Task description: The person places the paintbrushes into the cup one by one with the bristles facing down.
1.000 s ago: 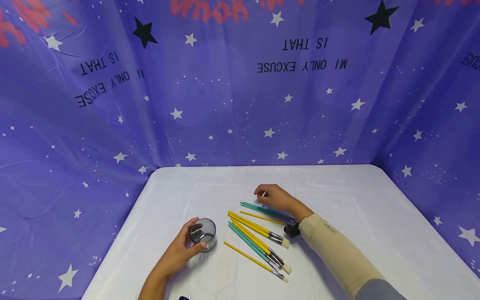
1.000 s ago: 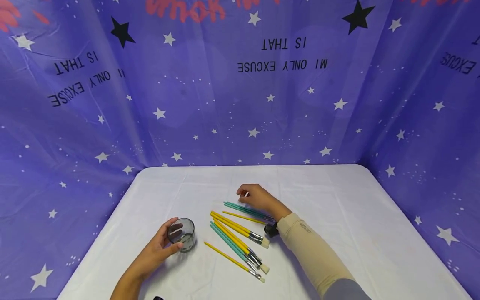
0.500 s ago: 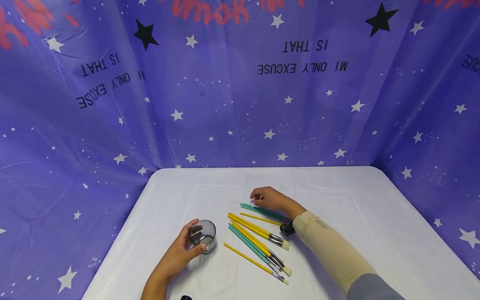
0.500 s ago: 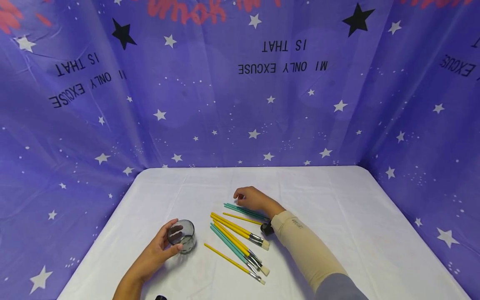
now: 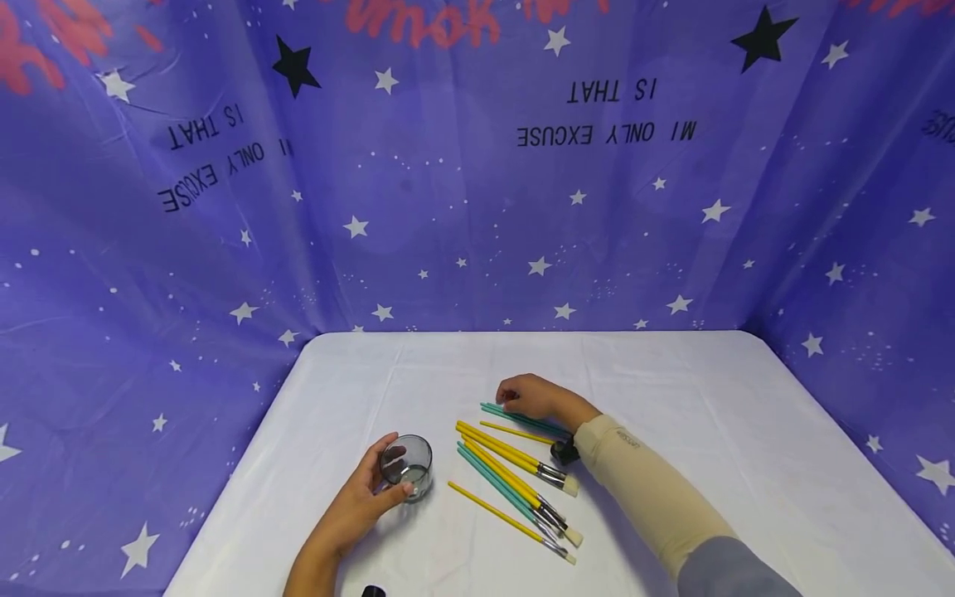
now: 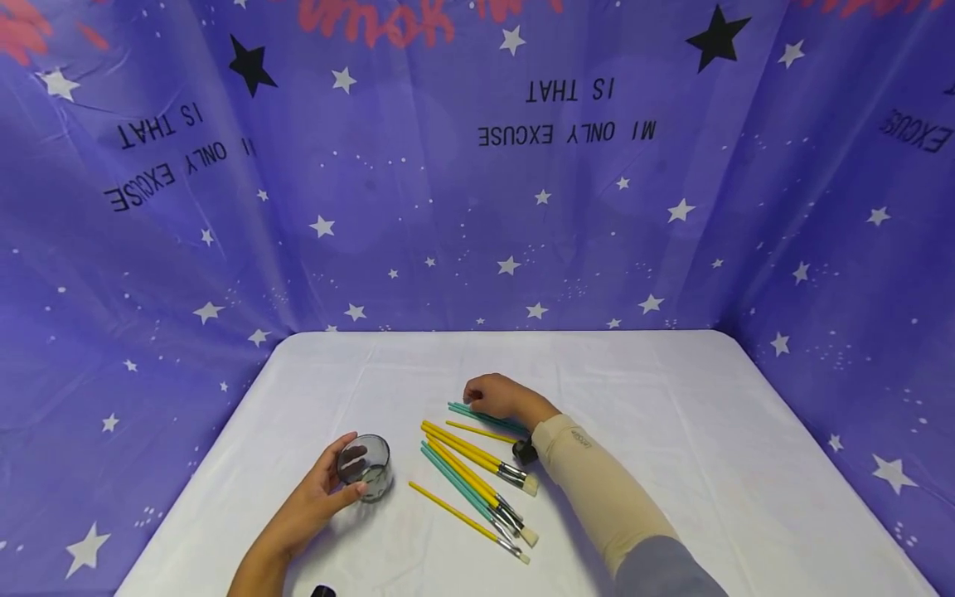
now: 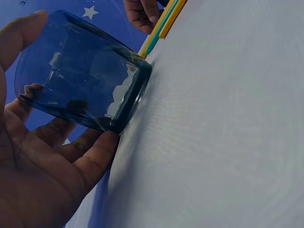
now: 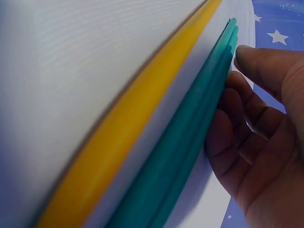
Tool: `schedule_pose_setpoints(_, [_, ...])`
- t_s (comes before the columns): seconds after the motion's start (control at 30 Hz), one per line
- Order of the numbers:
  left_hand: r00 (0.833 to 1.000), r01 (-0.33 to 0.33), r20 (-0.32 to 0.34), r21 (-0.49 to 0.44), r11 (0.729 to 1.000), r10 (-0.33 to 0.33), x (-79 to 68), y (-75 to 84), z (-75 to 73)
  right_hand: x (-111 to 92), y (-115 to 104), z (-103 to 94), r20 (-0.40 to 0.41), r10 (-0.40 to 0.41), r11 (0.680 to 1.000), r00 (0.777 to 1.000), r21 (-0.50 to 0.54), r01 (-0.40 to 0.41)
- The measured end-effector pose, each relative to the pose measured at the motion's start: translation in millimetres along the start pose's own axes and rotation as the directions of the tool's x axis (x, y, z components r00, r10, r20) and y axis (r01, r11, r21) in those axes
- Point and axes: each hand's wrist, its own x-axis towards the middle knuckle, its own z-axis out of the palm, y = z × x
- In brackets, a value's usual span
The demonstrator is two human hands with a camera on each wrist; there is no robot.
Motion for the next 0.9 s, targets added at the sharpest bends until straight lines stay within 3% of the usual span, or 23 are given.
schedule_pose_setpoints(0.6, [0.999,-0.028,0.025,-0.049,0.998,0.029,-0.9,1.1,0.7,2,-9,0.5,0.017,0.028,0.998,0.999,-0.058,-0.027])
schedule_pose_setpoints(0.9, [0.999,-0.047,0.011,-0.023,0.999,0.047,-0.3,-0.2,1.9,3,-15,-0.5,0.012,0.064,0.994,0.998,-0.089,-0.063])
